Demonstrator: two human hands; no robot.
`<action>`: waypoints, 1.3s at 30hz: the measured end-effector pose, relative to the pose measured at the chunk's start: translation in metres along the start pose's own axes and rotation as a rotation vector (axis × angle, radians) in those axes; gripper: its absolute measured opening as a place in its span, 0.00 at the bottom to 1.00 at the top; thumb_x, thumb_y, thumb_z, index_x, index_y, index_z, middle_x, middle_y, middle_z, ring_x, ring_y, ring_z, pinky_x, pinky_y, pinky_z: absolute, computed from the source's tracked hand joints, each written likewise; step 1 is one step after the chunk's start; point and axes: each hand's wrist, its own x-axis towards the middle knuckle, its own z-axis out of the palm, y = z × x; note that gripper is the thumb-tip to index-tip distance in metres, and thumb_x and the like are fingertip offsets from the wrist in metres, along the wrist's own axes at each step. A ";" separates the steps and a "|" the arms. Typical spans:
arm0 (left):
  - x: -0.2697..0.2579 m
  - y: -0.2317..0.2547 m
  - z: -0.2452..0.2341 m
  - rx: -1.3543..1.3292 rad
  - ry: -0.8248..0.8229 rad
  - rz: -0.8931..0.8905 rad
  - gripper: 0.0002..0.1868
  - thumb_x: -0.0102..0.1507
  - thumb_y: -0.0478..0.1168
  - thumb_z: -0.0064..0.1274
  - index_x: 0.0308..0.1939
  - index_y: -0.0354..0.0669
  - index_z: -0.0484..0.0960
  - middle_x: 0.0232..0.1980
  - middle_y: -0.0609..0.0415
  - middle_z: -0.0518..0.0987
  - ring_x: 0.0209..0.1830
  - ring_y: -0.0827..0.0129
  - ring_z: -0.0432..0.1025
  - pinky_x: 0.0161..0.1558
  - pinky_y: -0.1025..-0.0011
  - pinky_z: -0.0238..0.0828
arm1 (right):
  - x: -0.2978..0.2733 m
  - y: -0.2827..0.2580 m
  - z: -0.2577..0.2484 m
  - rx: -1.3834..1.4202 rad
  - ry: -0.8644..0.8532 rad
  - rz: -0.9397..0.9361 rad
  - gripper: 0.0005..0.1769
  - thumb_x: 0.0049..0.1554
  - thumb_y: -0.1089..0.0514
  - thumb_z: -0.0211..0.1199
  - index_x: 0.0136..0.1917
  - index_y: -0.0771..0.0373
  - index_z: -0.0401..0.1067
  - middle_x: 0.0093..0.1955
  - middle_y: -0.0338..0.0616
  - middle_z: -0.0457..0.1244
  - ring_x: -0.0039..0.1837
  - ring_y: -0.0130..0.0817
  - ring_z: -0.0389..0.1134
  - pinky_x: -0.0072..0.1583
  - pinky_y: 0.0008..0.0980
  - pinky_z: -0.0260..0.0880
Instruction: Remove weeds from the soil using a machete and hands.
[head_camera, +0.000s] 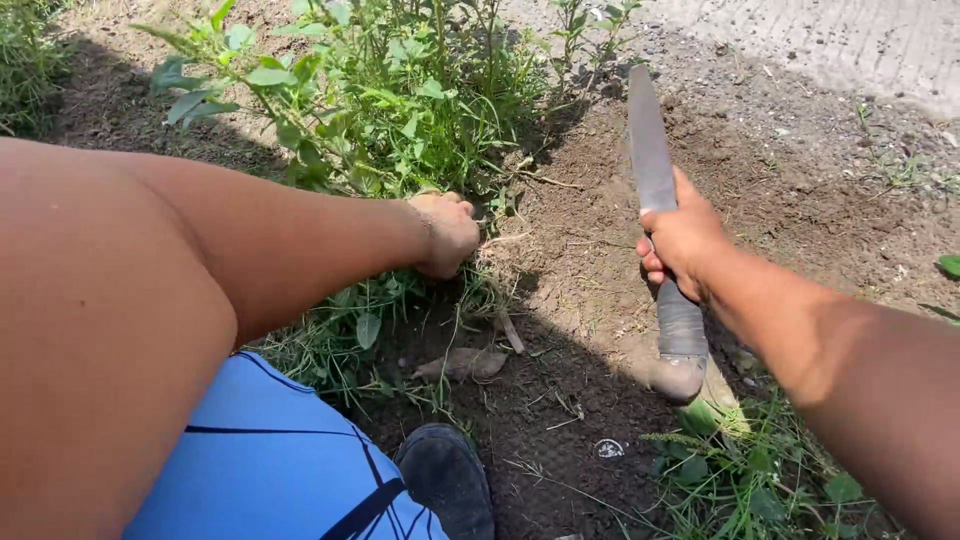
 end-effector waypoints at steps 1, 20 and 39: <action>0.000 0.003 -0.003 0.094 0.168 0.052 0.16 0.60 0.38 0.55 0.50 0.36 0.85 0.63 0.40 0.77 0.65 0.53 0.71 0.62 0.54 0.72 | -0.004 0.002 0.009 0.017 0.000 0.021 0.39 0.63 0.65 0.50 0.80 0.31 0.50 0.27 0.41 0.56 0.23 0.27 0.51 0.25 0.32 0.51; 0.068 -0.045 -0.019 -0.064 0.251 -0.214 0.16 0.68 0.40 0.49 0.57 0.44 0.85 0.60 0.46 0.83 0.59 0.54 0.79 0.57 0.54 0.78 | -0.010 0.010 0.004 -0.077 -0.175 0.116 0.40 0.63 0.63 0.53 0.82 0.36 0.48 0.27 0.39 0.56 0.22 0.26 0.51 0.24 0.31 0.52; 0.044 -0.039 -0.008 -0.336 0.256 -0.235 0.18 0.66 0.44 0.47 0.54 0.44 0.85 0.58 0.45 0.82 0.58 0.50 0.77 0.58 0.54 0.76 | 0.010 0.001 0.022 0.184 0.220 -0.049 0.47 0.64 0.64 0.51 0.83 0.28 0.34 0.32 0.42 0.57 0.25 0.27 0.53 0.26 0.34 0.55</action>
